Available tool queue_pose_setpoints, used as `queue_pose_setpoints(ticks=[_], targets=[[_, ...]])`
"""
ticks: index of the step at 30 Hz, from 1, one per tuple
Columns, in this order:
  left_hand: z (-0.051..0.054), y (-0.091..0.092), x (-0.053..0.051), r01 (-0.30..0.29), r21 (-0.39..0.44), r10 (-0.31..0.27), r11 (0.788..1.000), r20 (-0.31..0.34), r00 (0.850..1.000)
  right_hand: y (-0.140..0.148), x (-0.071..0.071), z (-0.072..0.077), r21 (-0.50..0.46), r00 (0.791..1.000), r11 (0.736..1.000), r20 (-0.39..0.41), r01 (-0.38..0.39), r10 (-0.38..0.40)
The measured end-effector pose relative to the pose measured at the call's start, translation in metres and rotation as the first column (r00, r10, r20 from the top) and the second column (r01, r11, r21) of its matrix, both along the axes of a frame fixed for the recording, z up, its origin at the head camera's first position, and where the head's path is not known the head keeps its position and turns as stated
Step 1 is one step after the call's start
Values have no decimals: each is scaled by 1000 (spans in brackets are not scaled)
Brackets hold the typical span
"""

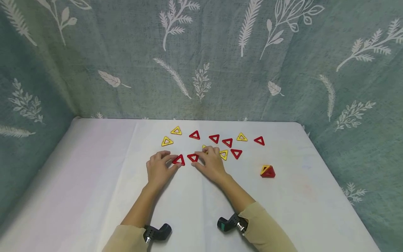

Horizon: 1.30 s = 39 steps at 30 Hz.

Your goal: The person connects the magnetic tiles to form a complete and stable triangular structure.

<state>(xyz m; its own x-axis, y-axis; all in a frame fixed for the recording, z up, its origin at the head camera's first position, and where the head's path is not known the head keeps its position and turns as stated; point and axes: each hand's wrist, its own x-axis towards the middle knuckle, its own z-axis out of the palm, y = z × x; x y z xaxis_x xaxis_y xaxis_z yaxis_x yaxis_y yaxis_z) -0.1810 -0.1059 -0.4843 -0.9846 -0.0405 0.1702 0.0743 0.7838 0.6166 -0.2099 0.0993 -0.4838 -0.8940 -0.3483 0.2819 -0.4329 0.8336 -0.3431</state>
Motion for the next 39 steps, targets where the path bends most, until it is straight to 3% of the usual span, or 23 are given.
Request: queue_pose_setpoints(ticks=[5, 11, 27, 39], targets=[[-1, 5, -1, 39, -30, -39, 999, -10, 999, 1, 3, -1, -99, 999, 995, 49, 23, -18], [-3, 10, 4, 56, -35, -57, 998, -22, 998, 1, 10, -4, -151, 993, 985, 95, 80, -66], [-3, 17, 12, 102, 5, -102, 995, -40, 994, -1, 30, 0, -162, 993, 981, 57, 107, -99], [-4, 20, 17, 174, 1, -174, 985, -52, 983, 4, 34, -4, -209, 991, 969, 45, 134, -127]])
